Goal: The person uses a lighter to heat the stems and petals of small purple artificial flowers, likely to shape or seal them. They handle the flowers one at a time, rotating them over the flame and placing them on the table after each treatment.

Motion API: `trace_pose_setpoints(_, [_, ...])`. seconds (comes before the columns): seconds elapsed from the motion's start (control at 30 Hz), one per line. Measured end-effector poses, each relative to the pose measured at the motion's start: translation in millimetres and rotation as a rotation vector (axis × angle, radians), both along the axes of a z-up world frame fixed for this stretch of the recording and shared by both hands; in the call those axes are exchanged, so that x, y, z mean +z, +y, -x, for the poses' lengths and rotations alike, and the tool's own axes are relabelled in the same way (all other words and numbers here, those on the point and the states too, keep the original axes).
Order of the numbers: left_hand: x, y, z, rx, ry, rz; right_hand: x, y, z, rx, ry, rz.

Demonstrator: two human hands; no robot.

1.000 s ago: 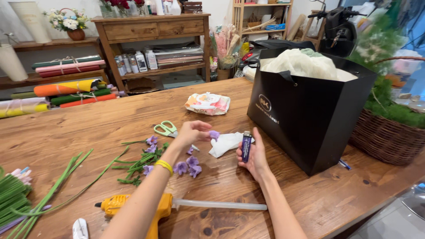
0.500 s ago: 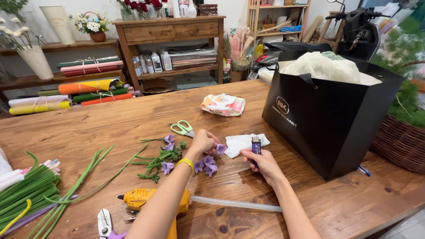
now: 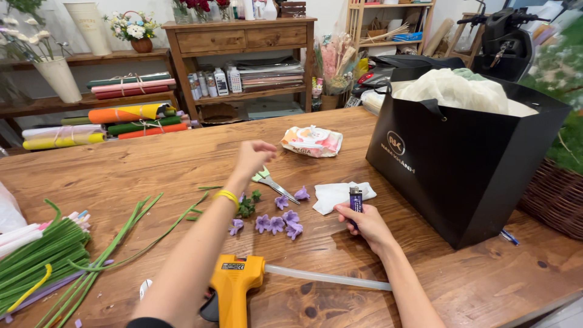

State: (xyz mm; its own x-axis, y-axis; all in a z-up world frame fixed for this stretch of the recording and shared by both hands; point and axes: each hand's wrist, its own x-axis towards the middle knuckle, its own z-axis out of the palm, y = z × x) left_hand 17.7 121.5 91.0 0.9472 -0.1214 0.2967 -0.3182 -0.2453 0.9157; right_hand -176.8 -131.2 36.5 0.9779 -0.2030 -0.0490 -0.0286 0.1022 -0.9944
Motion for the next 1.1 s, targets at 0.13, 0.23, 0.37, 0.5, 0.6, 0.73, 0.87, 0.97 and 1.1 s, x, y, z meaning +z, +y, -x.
trace_pose_setpoints(0.13, [30,39,11,-0.075,0.087,-0.06,-12,-4,-9,0.011,-0.013,0.003])
trace_pose_setpoints(0.23, [22,55,16,-0.163,0.212,-0.288,-19,-7,-15,0.021,-0.014,0.017])
trace_pose_setpoints(0.37, [7,61,25,-0.234,0.272,-0.402,-19,-6,-16,0.022,0.007,0.053])
trace_pose_setpoints(0.5, [10,67,23,-0.09,0.132,-0.502,-14,-3,-15,0.043,0.054,0.131])
trace_pose_setpoints(0.6, [17,77,26,-0.043,0.132,-0.595,-37,-12,-36,0.05,0.076,0.162])
trace_pose_setpoints(0.73, [-5,88,18,-0.087,0.121,-0.844,-38,-12,-40,0.055,0.095,0.194])
trace_pose_setpoints(0.87, [-23,96,33,-0.041,0.021,-0.979,-32,-10,-34,0.049,0.107,0.206])
trace_pose_setpoints(0.97, [-26,98,45,-0.104,-0.06,-0.934,-33,-11,-35,0.053,0.107,0.221])
trace_pose_setpoints(1.1, [-15,97,59,-0.135,-0.074,-1.034,-34,-12,-35,0.056,0.113,0.219])
